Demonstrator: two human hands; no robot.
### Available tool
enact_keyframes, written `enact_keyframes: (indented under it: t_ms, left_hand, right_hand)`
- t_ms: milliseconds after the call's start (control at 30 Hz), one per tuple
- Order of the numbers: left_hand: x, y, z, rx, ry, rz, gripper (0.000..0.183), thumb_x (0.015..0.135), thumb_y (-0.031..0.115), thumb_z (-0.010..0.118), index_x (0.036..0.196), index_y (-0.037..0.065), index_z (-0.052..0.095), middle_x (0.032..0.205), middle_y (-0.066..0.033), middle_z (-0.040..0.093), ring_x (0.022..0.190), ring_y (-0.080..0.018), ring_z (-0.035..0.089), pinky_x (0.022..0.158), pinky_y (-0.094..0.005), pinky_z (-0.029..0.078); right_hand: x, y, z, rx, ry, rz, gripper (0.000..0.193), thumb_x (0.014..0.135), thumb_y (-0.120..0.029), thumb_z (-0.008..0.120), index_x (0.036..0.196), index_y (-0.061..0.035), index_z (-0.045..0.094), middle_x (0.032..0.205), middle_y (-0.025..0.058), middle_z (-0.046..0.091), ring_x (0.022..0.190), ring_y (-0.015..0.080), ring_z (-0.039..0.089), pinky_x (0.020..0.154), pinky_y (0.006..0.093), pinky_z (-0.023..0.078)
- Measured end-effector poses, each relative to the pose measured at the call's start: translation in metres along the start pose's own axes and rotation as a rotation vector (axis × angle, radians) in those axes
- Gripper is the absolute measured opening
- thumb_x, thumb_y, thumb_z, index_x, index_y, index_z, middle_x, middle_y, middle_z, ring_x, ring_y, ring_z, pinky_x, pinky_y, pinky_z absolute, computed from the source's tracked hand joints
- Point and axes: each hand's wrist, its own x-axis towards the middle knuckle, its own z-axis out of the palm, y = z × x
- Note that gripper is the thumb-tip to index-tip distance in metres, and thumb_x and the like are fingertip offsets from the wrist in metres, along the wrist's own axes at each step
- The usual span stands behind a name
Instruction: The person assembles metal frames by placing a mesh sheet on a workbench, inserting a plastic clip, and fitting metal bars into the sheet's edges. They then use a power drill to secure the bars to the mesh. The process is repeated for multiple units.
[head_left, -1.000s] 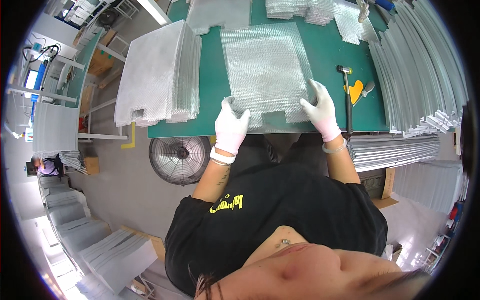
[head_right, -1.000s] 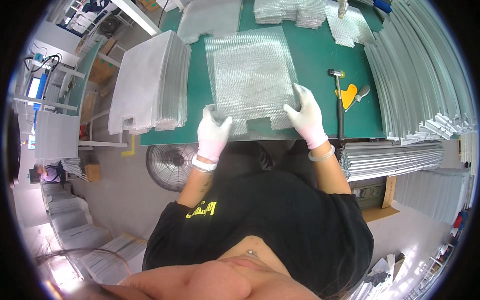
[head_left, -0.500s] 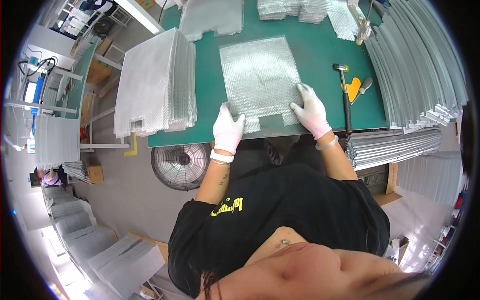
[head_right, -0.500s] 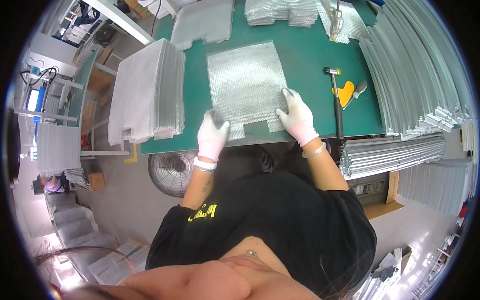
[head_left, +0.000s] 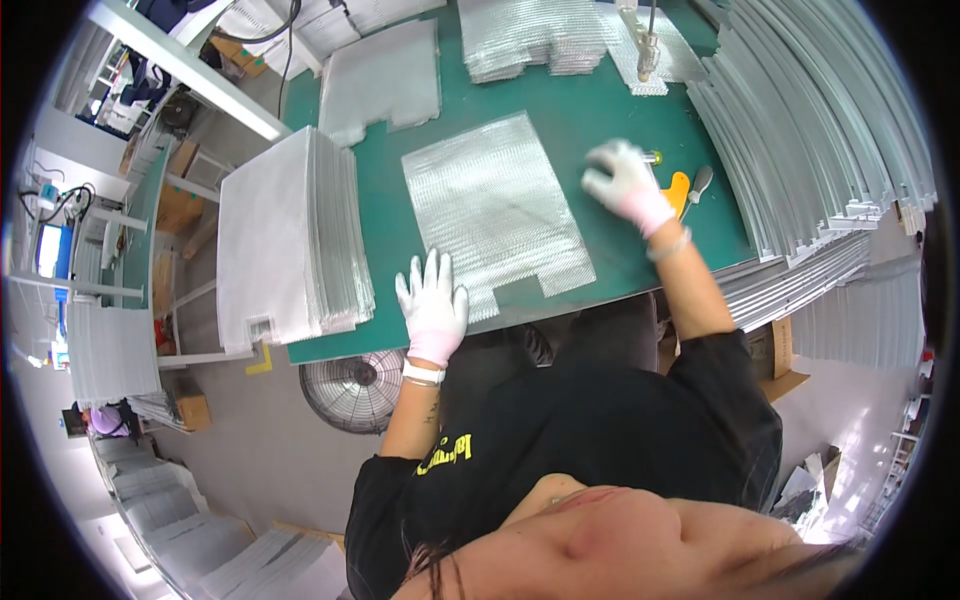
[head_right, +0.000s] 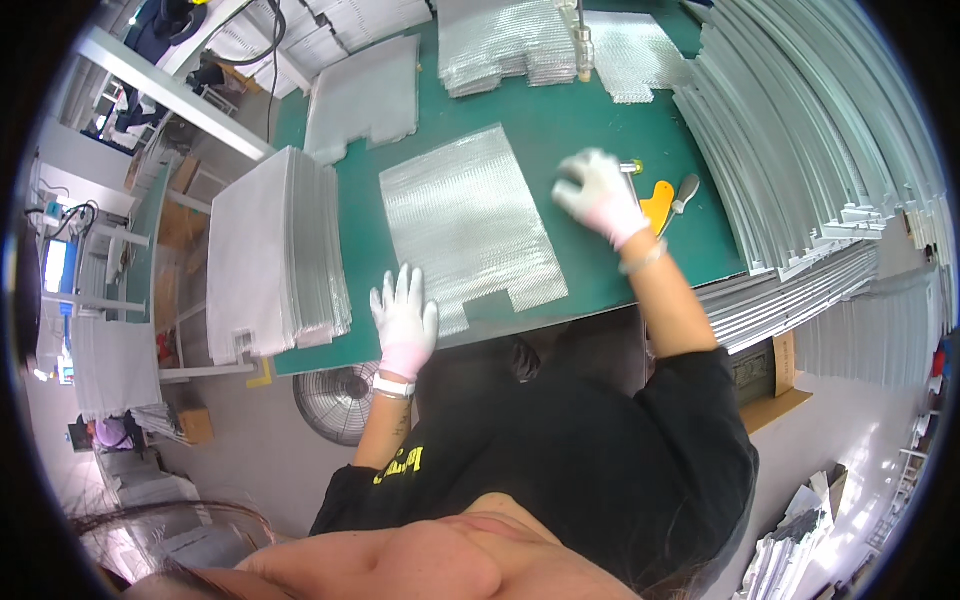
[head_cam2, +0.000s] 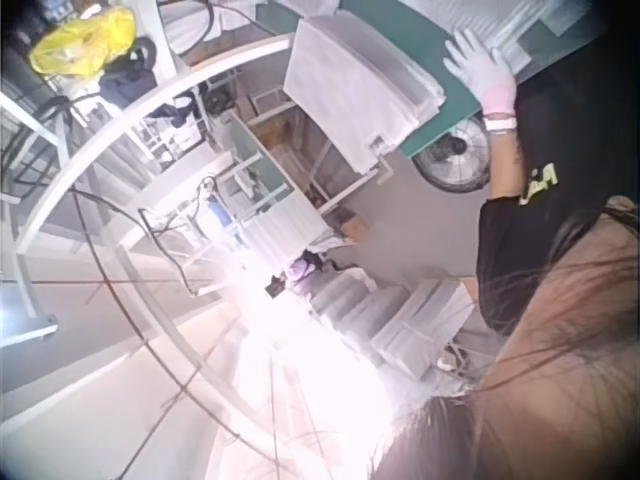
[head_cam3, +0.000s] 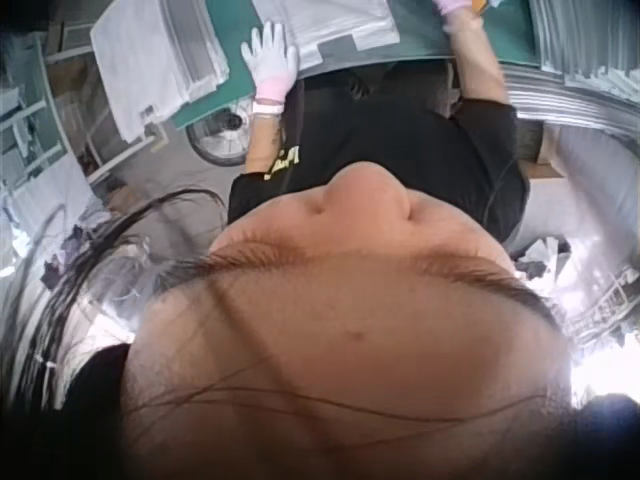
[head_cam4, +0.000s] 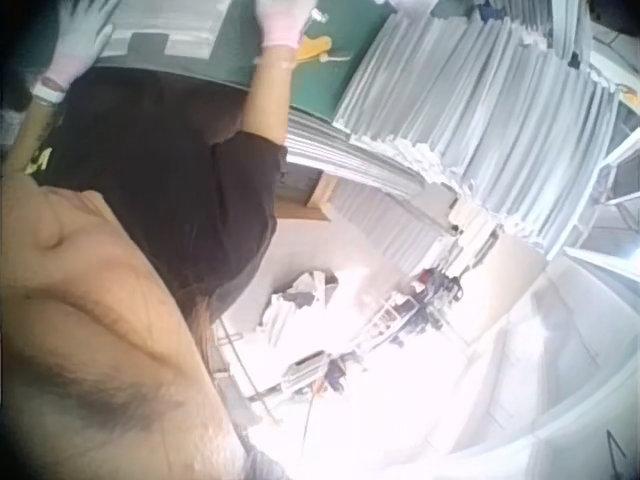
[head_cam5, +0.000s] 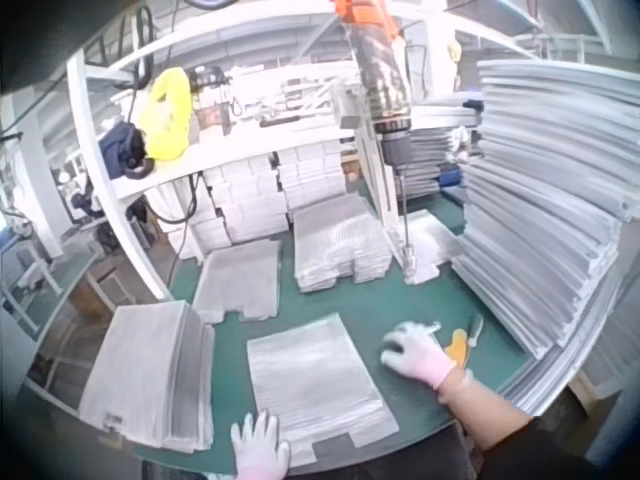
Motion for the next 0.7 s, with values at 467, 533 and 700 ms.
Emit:
enact_keyframes:
  t_ms: [467,533,700]
  left_hand:
    - [0.006,0.005,-0.007,0.022,-0.073,0.028,0.063,0.086,0.029,0.058,0.142,0.004,0.047,0.152,-0.0176,0.040,0.139,-0.0426,0.037,0.115,-0.0614,0.022]
    - [0.007,0.004,-0.007,0.029,-0.075,0.032,0.062,0.086,0.030,0.058,0.142,0.004,0.047,0.152,-0.0174,0.040,0.139,-0.0425,0.037,0.115,-0.0615,0.023]
    - [0.004,0.004,-0.004,0.013,-0.055,0.029,0.061,0.086,0.028,0.058,0.141,0.004,0.047,0.151,-0.0173,0.041,0.139,-0.0428,0.037,0.115,-0.0617,0.022]
  right_hand:
    - [0.198,0.169,-0.040,-0.020,-0.042,0.674,0.070,0.081,-0.053,0.065,0.128,-0.0016,0.063,0.130,0.0226,0.063,0.121,0.0396,0.059,0.102,0.0445,0.047]
    - [0.208,0.207,-0.048,-0.032,0.075,0.622,0.078,0.080,-0.057,0.063,0.132,0.0020,0.058,0.129,0.0259,0.062,0.121,0.0405,0.060,0.103,0.0428,0.046]
    - [0.207,0.186,-0.054,-0.051,0.048,0.662,0.085,0.077,-0.051,0.071,0.137,0.0060,0.050,0.131,0.0286,0.060,0.124,0.0383,0.059,0.104,0.0398,0.046]
